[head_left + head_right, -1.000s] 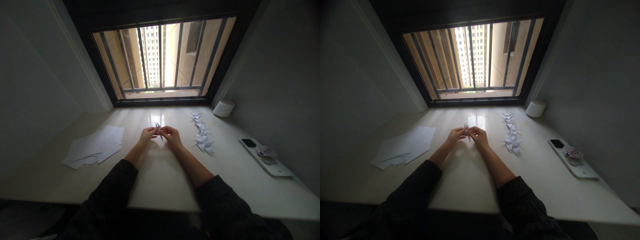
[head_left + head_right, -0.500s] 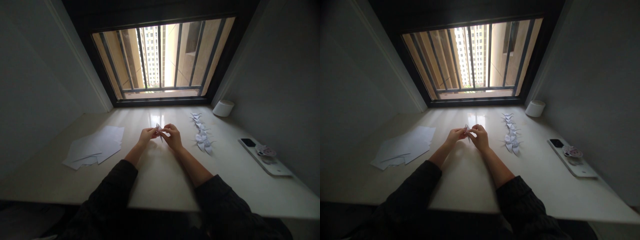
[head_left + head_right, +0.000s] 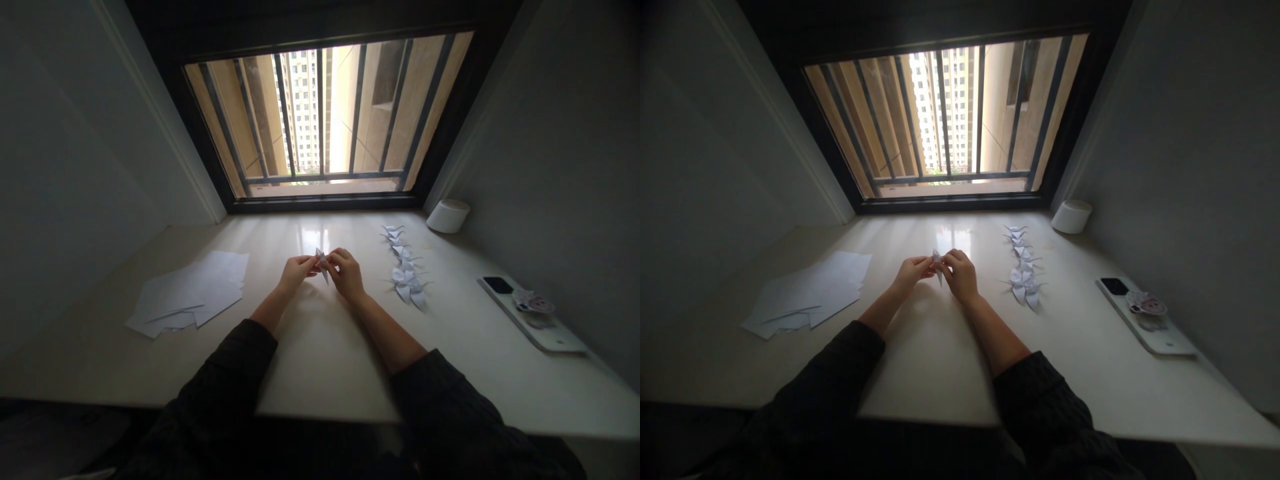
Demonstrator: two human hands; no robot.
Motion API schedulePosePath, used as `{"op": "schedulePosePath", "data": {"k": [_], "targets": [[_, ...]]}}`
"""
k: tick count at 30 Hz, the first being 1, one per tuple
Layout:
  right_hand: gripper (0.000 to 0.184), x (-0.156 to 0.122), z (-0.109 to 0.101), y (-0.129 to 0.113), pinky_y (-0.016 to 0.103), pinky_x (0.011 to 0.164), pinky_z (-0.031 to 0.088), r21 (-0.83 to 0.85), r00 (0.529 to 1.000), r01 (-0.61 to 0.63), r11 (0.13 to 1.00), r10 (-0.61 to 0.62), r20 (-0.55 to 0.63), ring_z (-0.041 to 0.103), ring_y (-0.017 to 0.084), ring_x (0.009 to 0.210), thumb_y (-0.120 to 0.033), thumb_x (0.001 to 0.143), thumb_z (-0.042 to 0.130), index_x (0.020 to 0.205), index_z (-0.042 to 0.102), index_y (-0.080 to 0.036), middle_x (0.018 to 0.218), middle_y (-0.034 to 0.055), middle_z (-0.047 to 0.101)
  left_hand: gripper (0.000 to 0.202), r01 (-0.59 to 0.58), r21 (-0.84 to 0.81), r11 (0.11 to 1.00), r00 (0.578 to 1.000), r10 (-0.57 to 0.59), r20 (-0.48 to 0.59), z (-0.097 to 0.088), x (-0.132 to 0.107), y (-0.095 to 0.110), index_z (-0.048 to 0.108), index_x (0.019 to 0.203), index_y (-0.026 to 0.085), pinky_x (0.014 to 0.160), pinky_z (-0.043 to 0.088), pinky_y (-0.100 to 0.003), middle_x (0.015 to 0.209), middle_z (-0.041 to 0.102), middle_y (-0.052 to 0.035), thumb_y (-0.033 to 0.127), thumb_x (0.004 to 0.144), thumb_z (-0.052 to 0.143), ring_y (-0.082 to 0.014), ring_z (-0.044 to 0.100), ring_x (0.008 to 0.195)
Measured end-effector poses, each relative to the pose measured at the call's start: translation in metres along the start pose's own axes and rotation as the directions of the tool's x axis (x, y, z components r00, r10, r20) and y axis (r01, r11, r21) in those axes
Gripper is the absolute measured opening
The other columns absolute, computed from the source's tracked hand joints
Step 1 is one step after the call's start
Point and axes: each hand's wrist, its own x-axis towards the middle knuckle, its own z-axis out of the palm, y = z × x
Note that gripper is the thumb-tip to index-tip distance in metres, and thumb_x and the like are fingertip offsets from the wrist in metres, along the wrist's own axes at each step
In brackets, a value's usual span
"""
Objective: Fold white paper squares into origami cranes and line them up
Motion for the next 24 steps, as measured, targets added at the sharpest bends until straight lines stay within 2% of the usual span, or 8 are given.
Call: {"op": "schedulePosePath", "data": {"k": [2,5,9,12,19,24], "targets": [[0.022,0.000,0.000,0.000,0.029,0.069,0.042,0.031,1.000,-0.030,0.999,0.030,-0.008,0.052,0.017,0.072,-0.037,0.084,0.056,0.071,0.068,-0.022,0.074,0.0031,0.058,0.040,-0.010,0.014,1.000,1.000,0.010,-0.005,0.001,-0.001,0.001,0.070,0.072,0.013,0.066,0.048,-0.028,0.069,0.067,-0.0068,0.052,0.061,0.070,-0.0154,0.062,0.066],[0.023,0.001,0.002,0.001,0.028,0.064,0.043,0.167,0.993,-0.100,0.981,0.108,-0.039,0.052,0.015,0.066,-0.041,0.079,0.061,0.069,0.069,-0.022,0.069,0.0015,0.058,0.040,-0.029,0.026,0.999,0.999,0.030,-0.017,0.001,-0.001,0.003,0.070,0.074,0.013,0.065,0.047,-0.027,0.070,0.068,-0.0067,0.052,0.062,0.069,-0.0159,0.062,0.068],[0.024,0.003,0.006,0.006,0.027,0.062,0.046,0.394,0.972,-0.220,0.892,0.235,0.010,0.058,0.015,0.069,-0.045,0.069,0.069,0.080,0.072,-0.023,0.076,0.0023,0.064,0.039,-0.048,0.005,0.999,0.997,0.049,-0.051,0.001,-0.002,0.005,0.070,0.075,0.014,0.066,0.047,-0.028,0.074,0.069,-0.0072,0.051,0.064,0.068,-0.0170,0.063,0.071],[0.026,0.005,0.010,0.012,0.028,0.063,0.048,0.488,0.947,-0.307,0.817,0.315,0.068,0.061,0.018,0.074,-0.046,0.067,0.069,0.077,0.073,-0.022,0.082,0.0041,0.067,0.038,-0.069,-0.007,0.998,0.994,0.068,-0.081,0.002,-0.002,0.005,0.070,0.077,0.014,0.066,0.047,-0.028,0.076,0.069,-0.0073,0.051,0.065,0.067,-0.0179,0.064,0.074],[0.031,0.005,0.014,0.015,0.032,0.069,0.051,0.585,0.888,-0.404,0.703,0.454,0.069,0.066,0.020,0.073,-0.046,0.063,0.072,0.080,0.071,-0.019,0.078,0.0052,0.071,0.038,-0.130,0.025,0.991,0.990,0.132,-0.056,0.004,-0.002,0.002,0.071,0.082,0.015,0.066,0.048,-0.028,0.077,0.069,-0.0082,0.050,0.068,0.066,-0.0192,0.064,0.077],[0.030,0.005,0.011,0.010,0.031,0.065,0.050,0.543,0.889,-0.393,0.742,0.457,0.020,0.066,0.020,0.071,-0.045,0.062,0.072,0.078,0.071,-0.020,0.078,0.0054,0.072,0.039,-0.147,0.052,0.988,0.988,0.149,-0.051,0.004,-0.001,0.000,0.072,0.082,0.014,0.066,0.048,-0.029,0.075,0.070,-0.0086,0.050,0.068,0.066,-0.0189,0.064,0.074]]}}
